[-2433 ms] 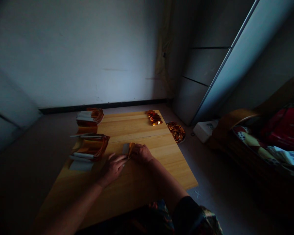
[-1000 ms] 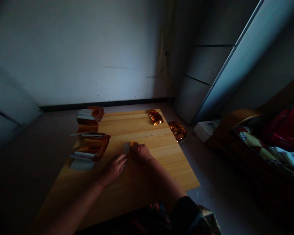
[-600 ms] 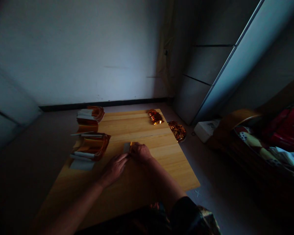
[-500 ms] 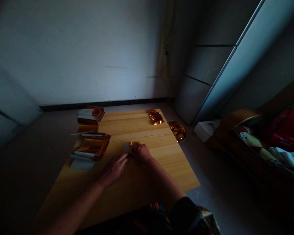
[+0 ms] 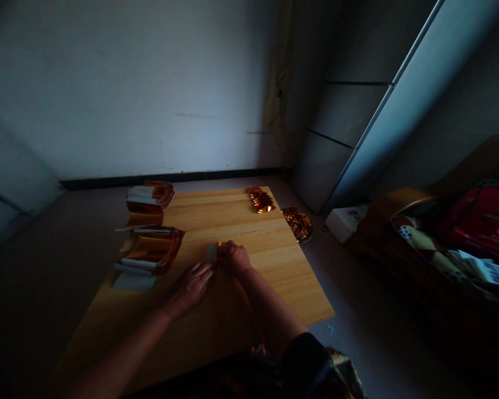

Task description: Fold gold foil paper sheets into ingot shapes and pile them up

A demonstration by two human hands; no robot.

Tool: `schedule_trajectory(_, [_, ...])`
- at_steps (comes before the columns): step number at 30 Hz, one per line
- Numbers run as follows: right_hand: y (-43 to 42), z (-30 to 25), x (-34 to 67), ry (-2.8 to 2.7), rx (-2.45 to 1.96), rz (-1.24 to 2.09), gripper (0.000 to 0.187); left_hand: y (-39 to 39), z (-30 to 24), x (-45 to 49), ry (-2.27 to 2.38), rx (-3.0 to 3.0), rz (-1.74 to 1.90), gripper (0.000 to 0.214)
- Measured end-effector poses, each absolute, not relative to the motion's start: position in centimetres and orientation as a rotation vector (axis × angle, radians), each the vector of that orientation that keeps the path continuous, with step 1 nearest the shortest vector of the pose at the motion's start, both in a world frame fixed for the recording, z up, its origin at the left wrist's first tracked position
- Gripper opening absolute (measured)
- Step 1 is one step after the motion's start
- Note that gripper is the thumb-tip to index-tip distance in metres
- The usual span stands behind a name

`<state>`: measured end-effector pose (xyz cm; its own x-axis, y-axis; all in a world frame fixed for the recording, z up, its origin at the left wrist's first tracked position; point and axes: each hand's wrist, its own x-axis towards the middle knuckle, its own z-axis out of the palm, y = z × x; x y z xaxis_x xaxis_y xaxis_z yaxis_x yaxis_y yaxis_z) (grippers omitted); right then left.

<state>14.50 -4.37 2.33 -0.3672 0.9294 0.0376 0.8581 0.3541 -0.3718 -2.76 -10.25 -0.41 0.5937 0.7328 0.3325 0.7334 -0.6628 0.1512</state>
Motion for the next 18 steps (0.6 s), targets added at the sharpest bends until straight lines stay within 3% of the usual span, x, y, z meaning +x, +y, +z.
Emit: schedule_trajectory(18, [-4.4,0.7,15.9,-2.176,-1.336,0.635,0.007,-10.5,0.2,-2.3,-1.371,-2.799,-0.545,0.037])
